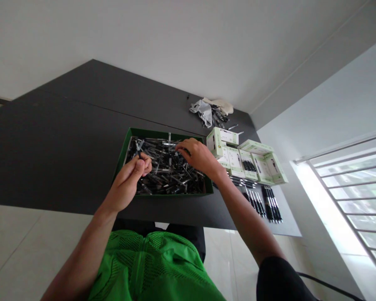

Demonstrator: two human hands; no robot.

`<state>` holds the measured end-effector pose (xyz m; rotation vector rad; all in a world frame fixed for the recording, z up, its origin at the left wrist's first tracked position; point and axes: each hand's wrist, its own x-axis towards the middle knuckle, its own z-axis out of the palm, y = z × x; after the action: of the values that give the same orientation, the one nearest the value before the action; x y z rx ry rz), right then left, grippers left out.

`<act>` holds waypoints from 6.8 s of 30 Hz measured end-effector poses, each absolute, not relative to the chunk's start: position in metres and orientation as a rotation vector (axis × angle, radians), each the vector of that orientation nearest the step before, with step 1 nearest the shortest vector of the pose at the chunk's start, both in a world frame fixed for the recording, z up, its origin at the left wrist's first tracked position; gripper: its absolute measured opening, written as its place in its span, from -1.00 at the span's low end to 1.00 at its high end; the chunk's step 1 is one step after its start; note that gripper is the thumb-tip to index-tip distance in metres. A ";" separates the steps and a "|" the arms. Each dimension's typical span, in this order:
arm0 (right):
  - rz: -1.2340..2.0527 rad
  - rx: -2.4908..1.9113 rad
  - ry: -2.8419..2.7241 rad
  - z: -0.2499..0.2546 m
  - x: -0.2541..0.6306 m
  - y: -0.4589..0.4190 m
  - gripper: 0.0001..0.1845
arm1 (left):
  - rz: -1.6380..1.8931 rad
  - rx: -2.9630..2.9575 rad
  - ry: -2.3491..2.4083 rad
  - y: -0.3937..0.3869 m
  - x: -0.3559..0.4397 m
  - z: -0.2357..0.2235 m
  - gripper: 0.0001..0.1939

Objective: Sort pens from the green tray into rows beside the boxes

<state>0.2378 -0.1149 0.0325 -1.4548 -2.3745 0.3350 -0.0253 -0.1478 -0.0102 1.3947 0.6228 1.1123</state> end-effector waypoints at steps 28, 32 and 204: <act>0.384 -1.527 -2.943 0.034 0.197 -0.108 -0.51 | 1.164 1.340 0.685 -0.148 -0.027 -0.010 -0.63; 0.362 -1.689 -2.999 0.040 0.190 -0.121 -0.64 | 1.166 1.352 0.728 -0.148 -0.026 -0.009 -0.61; 0.567 -1.486 -1.837 0.069 0.282 -0.145 -0.71 | 1.034 1.630 1.063 -0.152 -0.021 0.007 -0.66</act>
<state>0.2824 -0.1454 0.0692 -1.4864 -1.8373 0.5669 -0.0209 -0.1523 0.0075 1.6300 1.0628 1.0338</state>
